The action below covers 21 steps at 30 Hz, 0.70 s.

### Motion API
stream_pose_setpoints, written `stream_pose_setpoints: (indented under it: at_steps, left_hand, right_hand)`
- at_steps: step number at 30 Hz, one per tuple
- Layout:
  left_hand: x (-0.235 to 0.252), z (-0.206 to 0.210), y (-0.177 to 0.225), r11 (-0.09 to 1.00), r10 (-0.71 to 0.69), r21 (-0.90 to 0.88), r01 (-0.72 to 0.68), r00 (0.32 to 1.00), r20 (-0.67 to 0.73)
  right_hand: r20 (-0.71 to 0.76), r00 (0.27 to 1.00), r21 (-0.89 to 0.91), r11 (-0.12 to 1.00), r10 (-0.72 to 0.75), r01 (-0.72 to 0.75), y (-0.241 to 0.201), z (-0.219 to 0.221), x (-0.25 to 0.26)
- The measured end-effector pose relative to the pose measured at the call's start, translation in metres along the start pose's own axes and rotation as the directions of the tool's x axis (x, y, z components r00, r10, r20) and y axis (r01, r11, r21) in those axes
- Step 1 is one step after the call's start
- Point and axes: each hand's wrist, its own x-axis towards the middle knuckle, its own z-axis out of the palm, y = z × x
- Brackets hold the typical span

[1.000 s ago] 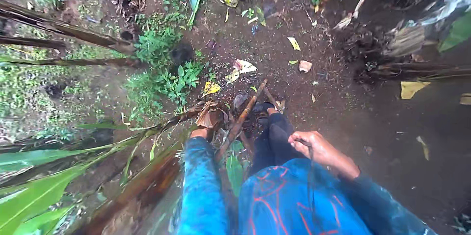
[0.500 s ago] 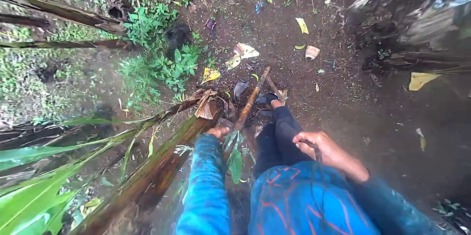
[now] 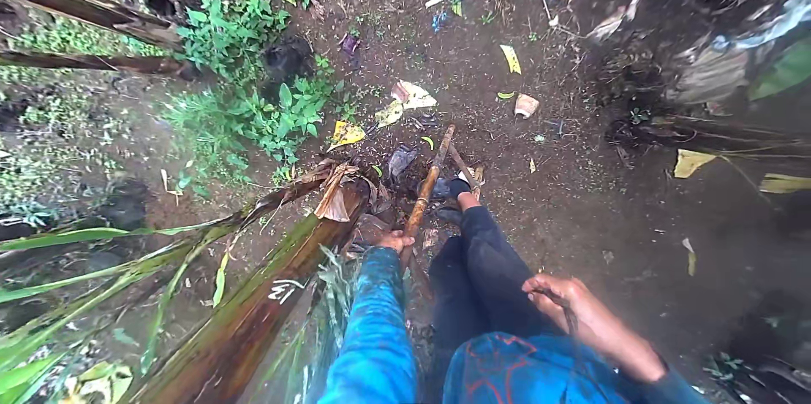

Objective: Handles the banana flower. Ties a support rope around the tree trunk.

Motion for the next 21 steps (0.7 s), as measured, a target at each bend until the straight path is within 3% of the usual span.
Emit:
stream_pose_setpoints:
  at_steps: [7,11,15,18,19,21]
  left_hand:
    - [-0.014,-0.007,0.015,0.953,-0.102,0.283,0.104,0.995,-0.021]
    - [-0.043,-0.001,0.050,0.896,-0.040,0.436,0.087,0.992,-0.116]
    - [-0.093,0.032,0.078,0.915,0.301,0.350,-0.201,0.917,-0.261]
    - [-0.160,0.085,0.068,0.783,0.601,0.315,-0.536,0.784,-0.159]
    - [-0.184,0.101,0.055,0.736,0.662,0.271,-0.620,0.742,-0.102]
    - [-0.233,0.115,0.024,0.713,0.690,0.183,-0.676,0.724,-0.013]
  right_hand:
    - [0.026,1.000,-0.004,1.000,-0.014,0.014,-0.005,0.000,0.008]
    - [0.032,0.999,-0.022,0.999,-0.044,0.044,-0.011,-0.009,0.010]
    - [0.034,0.994,-0.058,0.993,-0.105,0.107,-0.028,-0.020,0.018]
    - [0.012,0.983,-0.062,0.981,-0.183,0.184,-0.047,-0.035,0.024]
    - [0.004,0.978,-0.061,0.977,-0.206,0.206,-0.053,-0.041,0.026]
    - [0.006,0.970,-0.073,0.968,-0.242,0.242,-0.067,-0.052,0.032]
